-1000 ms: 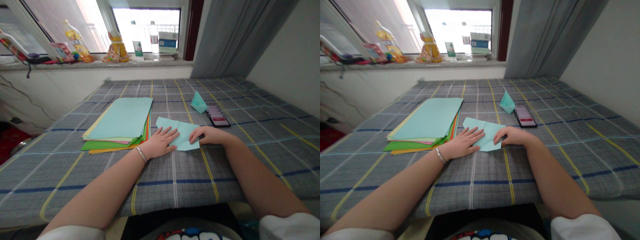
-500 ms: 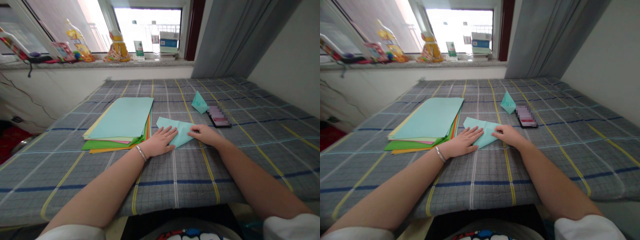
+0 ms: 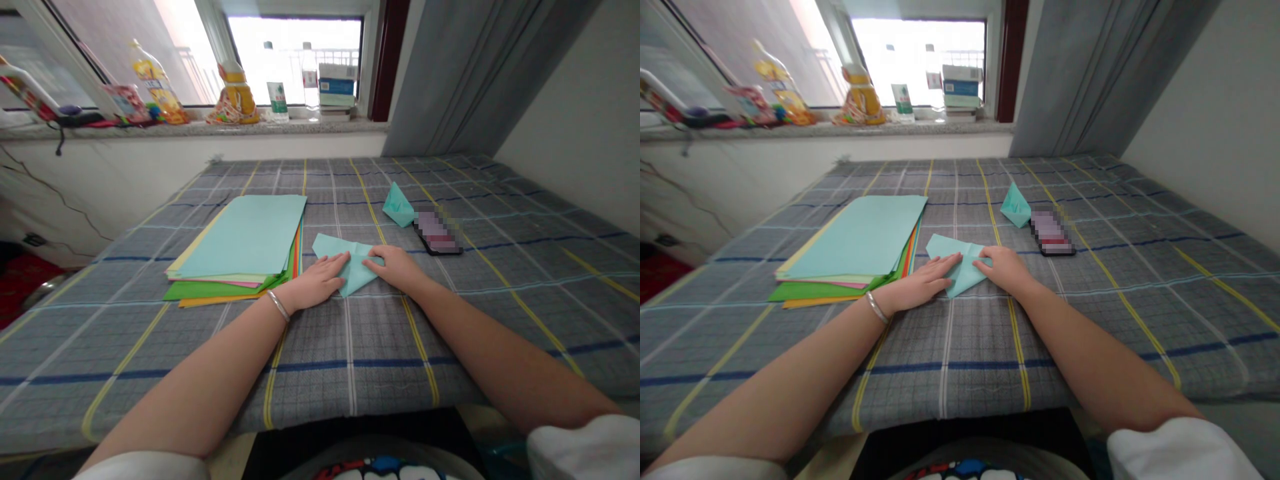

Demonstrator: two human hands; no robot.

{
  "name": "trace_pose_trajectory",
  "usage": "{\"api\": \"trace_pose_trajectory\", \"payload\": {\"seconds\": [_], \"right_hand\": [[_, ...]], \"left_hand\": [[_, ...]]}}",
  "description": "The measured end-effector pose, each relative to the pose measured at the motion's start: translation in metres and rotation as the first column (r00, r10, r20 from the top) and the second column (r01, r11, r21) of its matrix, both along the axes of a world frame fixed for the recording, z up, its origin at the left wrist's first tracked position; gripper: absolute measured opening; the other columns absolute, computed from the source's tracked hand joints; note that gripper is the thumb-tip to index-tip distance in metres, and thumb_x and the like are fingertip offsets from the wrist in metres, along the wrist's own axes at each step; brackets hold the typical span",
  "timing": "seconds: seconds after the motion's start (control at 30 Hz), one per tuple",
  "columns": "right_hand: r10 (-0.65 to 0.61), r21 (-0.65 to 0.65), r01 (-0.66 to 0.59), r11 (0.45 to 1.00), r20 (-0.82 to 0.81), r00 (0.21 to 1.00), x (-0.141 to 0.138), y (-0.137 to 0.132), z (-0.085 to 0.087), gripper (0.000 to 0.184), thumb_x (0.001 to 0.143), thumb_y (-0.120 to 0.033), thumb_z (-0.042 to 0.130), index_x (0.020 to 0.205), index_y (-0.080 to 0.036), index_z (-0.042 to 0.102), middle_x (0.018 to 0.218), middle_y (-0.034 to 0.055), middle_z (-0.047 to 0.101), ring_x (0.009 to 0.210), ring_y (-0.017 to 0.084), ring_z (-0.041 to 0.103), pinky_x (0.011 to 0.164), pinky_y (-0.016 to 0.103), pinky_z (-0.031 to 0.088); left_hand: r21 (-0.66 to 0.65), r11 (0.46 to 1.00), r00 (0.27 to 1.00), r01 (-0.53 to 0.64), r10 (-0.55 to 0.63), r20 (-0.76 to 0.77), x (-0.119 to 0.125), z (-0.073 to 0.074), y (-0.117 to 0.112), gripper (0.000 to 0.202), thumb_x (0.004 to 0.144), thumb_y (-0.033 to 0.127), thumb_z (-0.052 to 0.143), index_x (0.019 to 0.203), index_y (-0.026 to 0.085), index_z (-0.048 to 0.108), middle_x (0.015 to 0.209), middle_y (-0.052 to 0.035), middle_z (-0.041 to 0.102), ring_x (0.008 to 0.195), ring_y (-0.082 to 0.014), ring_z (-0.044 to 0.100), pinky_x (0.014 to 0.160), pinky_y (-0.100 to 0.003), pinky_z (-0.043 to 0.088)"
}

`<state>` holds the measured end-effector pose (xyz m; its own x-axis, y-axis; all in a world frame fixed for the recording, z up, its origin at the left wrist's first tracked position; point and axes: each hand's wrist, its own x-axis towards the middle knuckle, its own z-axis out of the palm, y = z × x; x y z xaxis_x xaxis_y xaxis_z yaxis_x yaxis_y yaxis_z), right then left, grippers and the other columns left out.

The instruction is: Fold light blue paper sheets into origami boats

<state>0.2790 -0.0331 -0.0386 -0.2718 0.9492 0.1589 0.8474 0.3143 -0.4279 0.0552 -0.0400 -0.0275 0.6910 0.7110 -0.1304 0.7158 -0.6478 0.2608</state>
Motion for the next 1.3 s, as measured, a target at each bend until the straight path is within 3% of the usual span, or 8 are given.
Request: {"api": "trace_pose_trajectory", "payload": {"seconds": [0.2,0.43,0.7,0.97,1.13,1.3], "right_hand": [[-0.039,-0.003,0.039,0.999,0.049,0.998,0.000,-0.001,0.001,0.026,0.085,-0.042,0.054,0.089,-0.020,0.067,0.092,0.0049,0.070,0.086,0.021,0.061,0.074,0.029,0.040],[-0.068,-0.011,0.069,0.998,0.102,0.993,-0.002,-0.003,0.003,0.026,0.085,-0.042,0.053,0.092,-0.020,0.067,0.095,0.0059,0.071,0.087,0.022,0.062,0.070,0.029,0.040],[-0.092,-0.002,0.094,0.996,0.160,0.983,-0.005,-0.004,0.005,0.027,0.086,-0.042,0.051,0.093,-0.020,0.066,0.095,0.0064,0.071,0.086,0.022,0.063,0.067,0.029,0.039],[-0.098,0.006,0.099,0.995,0.176,0.980,-0.005,-0.003,0.003,0.028,0.086,-0.044,0.051,0.093,-0.021,0.065,0.095,0.0060,0.071,0.087,0.023,0.063,0.067,0.029,0.039],[-0.094,0.011,0.094,0.996,0.184,0.978,-0.005,-0.004,0.003,0.027,0.086,-0.043,0.052,0.091,-0.021,0.065,0.094,0.0058,0.071,0.086,0.022,0.063,0.067,0.029,0.039],[-0.109,0.018,0.108,0.994,0.193,0.975,-0.006,-0.005,0.004,0.025,0.086,-0.043,0.053,0.091,-0.021,0.065,0.093,0.0059,0.071,0.086,0.023,0.063,0.066,0.029,0.039]], "left_hand": [[0.128,0.992,1.000,-0.011,0.014,-0.022,0.006,-0.010,-0.005,0.067,0.096,0.048,0.024,0.149,0.008,0.012,0.156,-0.0123,0.017,0.145,-0.0202,0.014,0.117,-0.034,0.014],[0.135,0.991,0.998,0.012,-0.005,-0.056,0.006,-0.008,-0.008,0.067,0.096,0.051,0.021,0.149,0.009,0.014,0.156,-0.0121,0.015,0.145,-0.0207,0.011,0.117,-0.036,0.012],[0.175,0.984,0.997,0.028,-0.016,-0.070,0.005,-0.012,-0.008,0.065,0.096,0.047,0.025,0.149,0.012,0.014,0.157,-0.0120,0.013,0.145,-0.0223,0.010,0.117,-0.037,0.012],[0.111,0.993,0.995,0.045,-0.034,-0.098,0.003,-0.010,-0.004,0.065,0.096,0.043,0.028,0.150,0.009,0.011,0.157,-0.0131,0.009,0.145,-0.0215,0.006,0.117,-0.036,0.010],[0.100,0.994,0.997,0.052,-0.046,-0.068,0.001,-0.012,-0.001,0.064,0.096,0.043,0.027,0.151,0.018,0.005,0.158,-0.0080,0.010,0.145,-0.0222,0.007,0.117,-0.040,0.013],[0.118,0.991,0.996,0.062,-0.054,-0.068,0.001,-0.013,-0.002,0.059,0.097,0.042,0.027,0.150,0.020,0.014,0.158,-0.0063,0.012,0.145,-0.0244,0.009,0.116,-0.043,0.014]]}}
